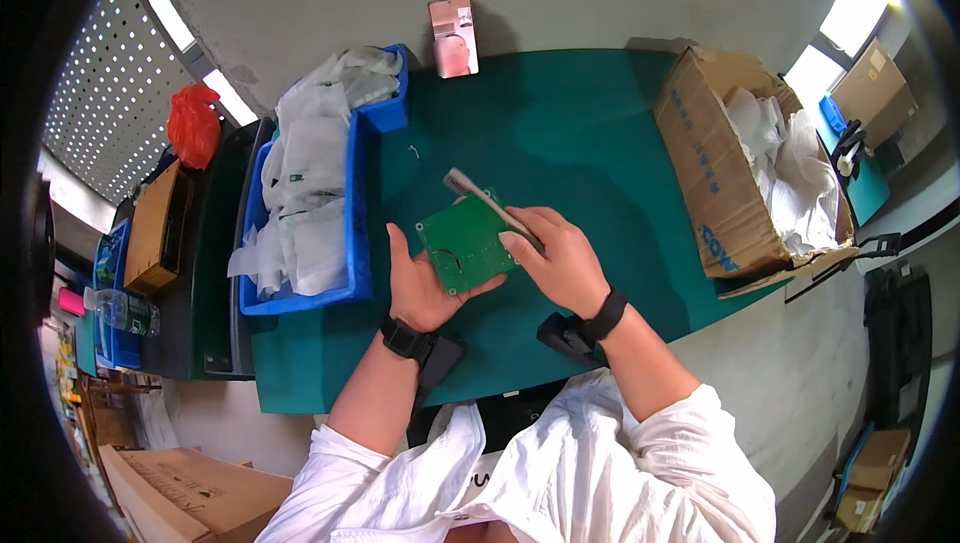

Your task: Cleaning or applying paste to a circuit board and then packing it into protective material.

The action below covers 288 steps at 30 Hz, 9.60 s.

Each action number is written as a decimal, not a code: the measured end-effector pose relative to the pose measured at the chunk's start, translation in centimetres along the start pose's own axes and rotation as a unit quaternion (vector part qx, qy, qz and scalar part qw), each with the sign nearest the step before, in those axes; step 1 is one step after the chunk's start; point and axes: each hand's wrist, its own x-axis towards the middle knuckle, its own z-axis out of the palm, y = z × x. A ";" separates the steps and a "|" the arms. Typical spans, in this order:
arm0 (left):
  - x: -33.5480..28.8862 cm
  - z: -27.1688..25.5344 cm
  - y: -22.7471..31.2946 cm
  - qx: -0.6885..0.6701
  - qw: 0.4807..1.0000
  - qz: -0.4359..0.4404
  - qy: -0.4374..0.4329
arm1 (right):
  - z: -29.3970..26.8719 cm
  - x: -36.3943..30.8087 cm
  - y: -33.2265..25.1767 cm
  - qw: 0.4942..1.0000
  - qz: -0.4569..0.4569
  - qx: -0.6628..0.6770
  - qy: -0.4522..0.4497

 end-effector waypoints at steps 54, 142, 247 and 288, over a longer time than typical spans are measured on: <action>-0.2 -0.3 0.8 -0.065 0.991 0.104 0.061 | -1.9 -1.3 -0.4 0.976 -0.108 -0.181 0.053; -0.3 -2.2 0.8 -0.004 0.993 0.088 0.072 | -29.8 -0.9 -4.5 0.950 0.059 0.263 0.160; -8.9 1.6 -1.9 0.916 0.369 0.141 0.064 | 6.4 3.8 -1.8 0.907 -0.172 -0.239 -0.302; -2.8 2.2 2.8 0.871 0.397 0.219 0.188 | -0.7 4.2 0.1 0.893 -0.213 -0.345 -0.197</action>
